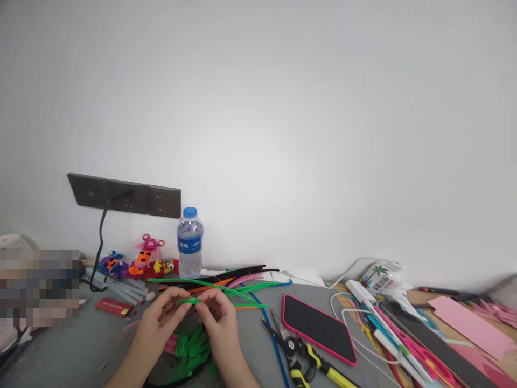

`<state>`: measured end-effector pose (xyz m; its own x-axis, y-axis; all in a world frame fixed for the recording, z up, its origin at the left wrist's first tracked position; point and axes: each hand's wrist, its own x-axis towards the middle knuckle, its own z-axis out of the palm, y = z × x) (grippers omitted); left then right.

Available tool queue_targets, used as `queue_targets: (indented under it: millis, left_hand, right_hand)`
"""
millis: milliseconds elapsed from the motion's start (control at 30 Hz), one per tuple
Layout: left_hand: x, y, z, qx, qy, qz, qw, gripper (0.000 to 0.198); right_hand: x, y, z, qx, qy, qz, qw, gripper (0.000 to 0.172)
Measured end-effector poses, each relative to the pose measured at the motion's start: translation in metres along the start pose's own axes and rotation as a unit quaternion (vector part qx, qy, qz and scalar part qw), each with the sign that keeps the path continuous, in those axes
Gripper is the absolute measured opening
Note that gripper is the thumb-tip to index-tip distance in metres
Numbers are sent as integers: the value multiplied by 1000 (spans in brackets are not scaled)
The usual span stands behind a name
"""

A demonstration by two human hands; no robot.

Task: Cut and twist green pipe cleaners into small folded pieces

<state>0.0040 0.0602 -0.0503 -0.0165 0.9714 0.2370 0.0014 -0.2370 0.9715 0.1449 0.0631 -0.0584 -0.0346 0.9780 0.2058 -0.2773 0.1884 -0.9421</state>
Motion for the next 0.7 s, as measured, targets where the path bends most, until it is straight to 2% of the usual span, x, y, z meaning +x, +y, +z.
queue_targets:
  millis: [100,233,333,433,700]
  left_hand:
    - [1,-1,0,6,-3,4,1000,10]
    - [1,-1,-1,26,1,31,999,8]
    - [1,-1,-1,45,2,47,998,7]
    - [0,-3,0,42,-9,52,998,5]
    - [0,-13,-1,34,-70,2,997,12]
  right_hand:
    - [1,1,0,16,7,-8,1000,20]
    - [0,5,1,15,12,-21,1000,29]
    - [0,5,1,12,-1,-14,1000,24]
    - [-1,-1,2,7,14,-2,1000,23]
    - [1,-14,2,-21,45,2,999,26]
